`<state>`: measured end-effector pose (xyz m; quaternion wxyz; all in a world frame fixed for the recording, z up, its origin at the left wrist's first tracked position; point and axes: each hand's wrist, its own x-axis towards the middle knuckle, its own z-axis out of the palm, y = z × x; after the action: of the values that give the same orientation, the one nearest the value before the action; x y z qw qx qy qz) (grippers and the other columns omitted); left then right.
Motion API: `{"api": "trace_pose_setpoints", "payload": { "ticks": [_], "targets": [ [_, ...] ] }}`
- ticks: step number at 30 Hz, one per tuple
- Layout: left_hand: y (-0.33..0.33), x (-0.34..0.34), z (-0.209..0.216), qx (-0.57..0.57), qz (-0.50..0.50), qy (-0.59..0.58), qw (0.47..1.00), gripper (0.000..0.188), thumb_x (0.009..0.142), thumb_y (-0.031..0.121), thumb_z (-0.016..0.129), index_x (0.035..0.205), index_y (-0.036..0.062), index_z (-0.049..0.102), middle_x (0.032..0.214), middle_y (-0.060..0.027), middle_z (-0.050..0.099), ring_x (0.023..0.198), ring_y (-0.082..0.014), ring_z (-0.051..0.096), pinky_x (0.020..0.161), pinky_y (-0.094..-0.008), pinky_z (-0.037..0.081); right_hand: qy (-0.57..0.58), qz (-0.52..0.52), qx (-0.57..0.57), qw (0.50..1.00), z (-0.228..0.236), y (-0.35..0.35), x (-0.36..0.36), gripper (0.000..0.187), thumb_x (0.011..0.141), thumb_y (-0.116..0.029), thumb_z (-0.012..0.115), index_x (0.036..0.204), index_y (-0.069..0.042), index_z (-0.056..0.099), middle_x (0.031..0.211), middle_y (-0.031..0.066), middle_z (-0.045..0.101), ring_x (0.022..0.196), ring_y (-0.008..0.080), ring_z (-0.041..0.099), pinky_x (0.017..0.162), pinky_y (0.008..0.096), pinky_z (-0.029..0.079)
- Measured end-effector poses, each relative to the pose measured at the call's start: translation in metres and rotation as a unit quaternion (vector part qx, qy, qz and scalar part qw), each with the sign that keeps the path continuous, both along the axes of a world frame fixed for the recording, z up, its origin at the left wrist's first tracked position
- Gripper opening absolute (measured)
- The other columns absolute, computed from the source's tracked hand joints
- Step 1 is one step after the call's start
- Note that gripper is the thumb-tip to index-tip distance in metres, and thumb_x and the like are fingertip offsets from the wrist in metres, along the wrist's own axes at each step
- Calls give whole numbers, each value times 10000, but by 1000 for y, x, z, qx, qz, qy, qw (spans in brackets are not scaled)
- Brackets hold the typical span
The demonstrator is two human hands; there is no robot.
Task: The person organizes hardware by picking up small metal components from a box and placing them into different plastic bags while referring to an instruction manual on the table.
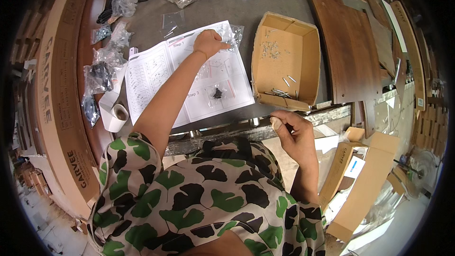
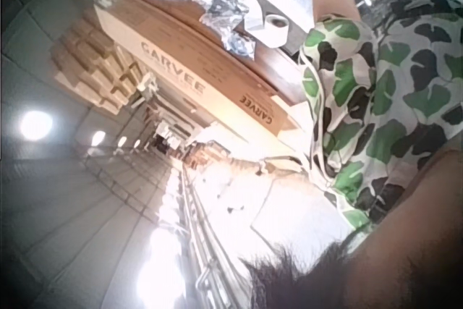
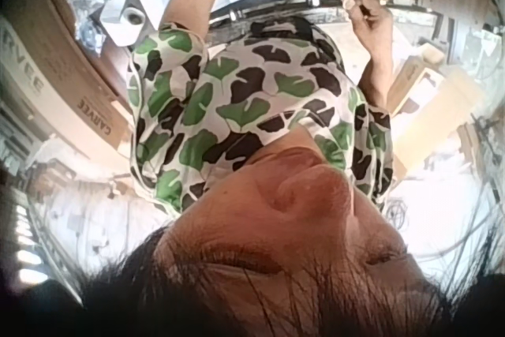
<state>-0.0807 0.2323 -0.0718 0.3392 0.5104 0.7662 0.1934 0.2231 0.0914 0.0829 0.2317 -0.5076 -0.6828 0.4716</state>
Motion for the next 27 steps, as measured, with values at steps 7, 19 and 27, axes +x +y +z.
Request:
{"api": "trace_pose_setpoints", "payload": {
  "ticks": [7,19,27],
  "targets": [
    [-15,4,-14,101,9,-55,993,390,645,323,808,897,60,667,822,-76,680,784,-210,651,731,-318,506,5,12,-18,1000,-9,5,5,176,891,-113,654,1001,24,649,731,-19,579,665,51,481,601,204,404],
    [-12,21,2,35,-37,46,998,497,583,360,829,955,74,665,1040,-115,621,1001,-249,597,842,-353,488,15,43,-12,999,-17,13,-10,169,889,-105,655,1005,18,647,738,-21,585,676,45,479,614,201,406],
    [-17,23,-17,97,35,-46,994,354,630,201,797,942,75,683,842,-56,704,823,-211,668,770,-311,513,3,52,-17,998,-15,10,-11,162,895,-103,647,1002,19,645,742,-21,593,688,43,486,626,199,413]
  ]
}}
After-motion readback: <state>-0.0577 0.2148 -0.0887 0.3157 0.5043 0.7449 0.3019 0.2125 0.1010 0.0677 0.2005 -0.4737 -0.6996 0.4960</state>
